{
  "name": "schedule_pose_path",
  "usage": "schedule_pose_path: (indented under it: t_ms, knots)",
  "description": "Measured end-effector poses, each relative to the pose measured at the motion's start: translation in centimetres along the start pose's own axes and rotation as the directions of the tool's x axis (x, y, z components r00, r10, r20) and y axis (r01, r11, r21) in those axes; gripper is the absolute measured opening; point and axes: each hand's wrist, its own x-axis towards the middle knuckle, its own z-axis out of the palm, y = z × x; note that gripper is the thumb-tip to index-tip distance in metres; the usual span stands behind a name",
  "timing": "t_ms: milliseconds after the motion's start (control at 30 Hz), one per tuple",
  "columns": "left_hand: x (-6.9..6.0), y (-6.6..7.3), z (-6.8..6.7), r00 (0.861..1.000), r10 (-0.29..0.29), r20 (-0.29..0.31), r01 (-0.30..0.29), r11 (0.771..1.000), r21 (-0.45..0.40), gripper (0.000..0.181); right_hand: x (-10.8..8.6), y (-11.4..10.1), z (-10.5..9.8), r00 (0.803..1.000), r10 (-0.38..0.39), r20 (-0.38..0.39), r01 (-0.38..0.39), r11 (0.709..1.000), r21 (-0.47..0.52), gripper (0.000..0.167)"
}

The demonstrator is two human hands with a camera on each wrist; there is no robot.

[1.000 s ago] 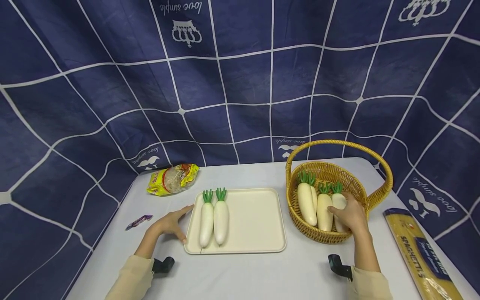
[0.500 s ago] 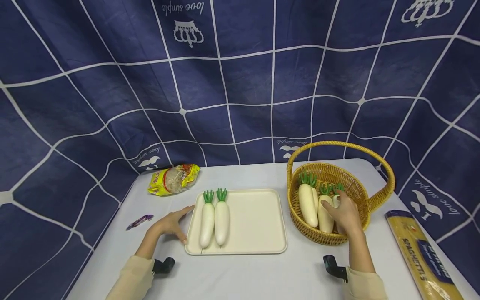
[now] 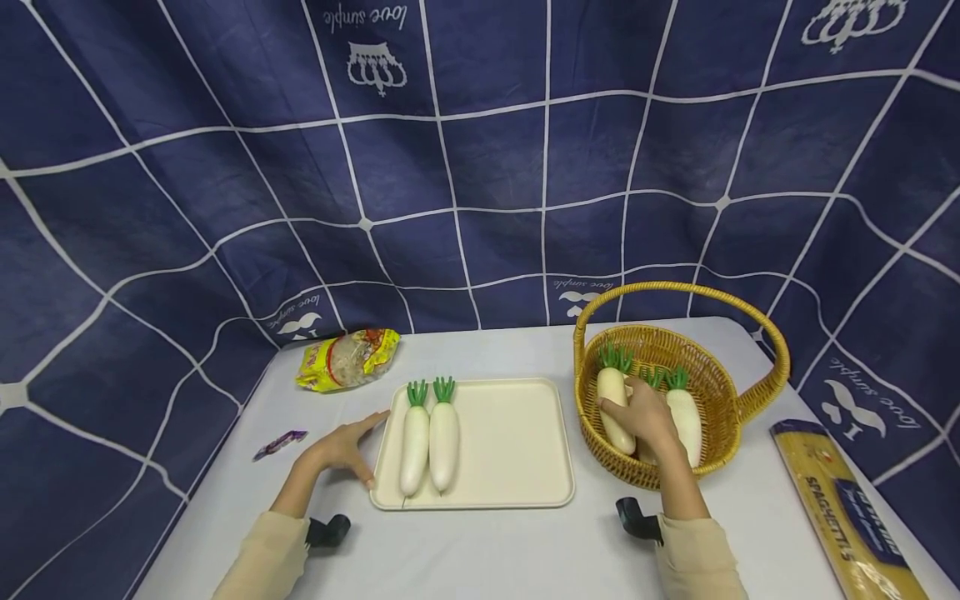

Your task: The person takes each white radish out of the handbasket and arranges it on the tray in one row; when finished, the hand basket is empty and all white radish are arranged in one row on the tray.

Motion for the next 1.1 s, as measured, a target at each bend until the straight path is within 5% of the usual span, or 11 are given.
schedule_pose_path:
  t_ms: [333,600,1100]
  knots:
    - [-0.1,-0.2,0.2,1.000,-0.003,-0.001,0.003,1.000,0.013,0.119,0.4,0.0,0.0,0.998,0.060,-0.021,-0.060,0.998,-0.011,0.073]
    - [0.0,-0.2,0.1,1.000,-0.004,0.009,0.004,1.000,-0.002,0.119,0.0,0.1,-0.3,0.995,0.097,-0.025,-0.093,0.986,0.138,0.081]
    - [0.2,-0.2,0.1,1.000,-0.015,0.016,0.015,1.000,-0.004,0.119,-1.4,0.3,-1.8,0.975,0.218,0.045,-0.211,0.846,0.490,0.088]
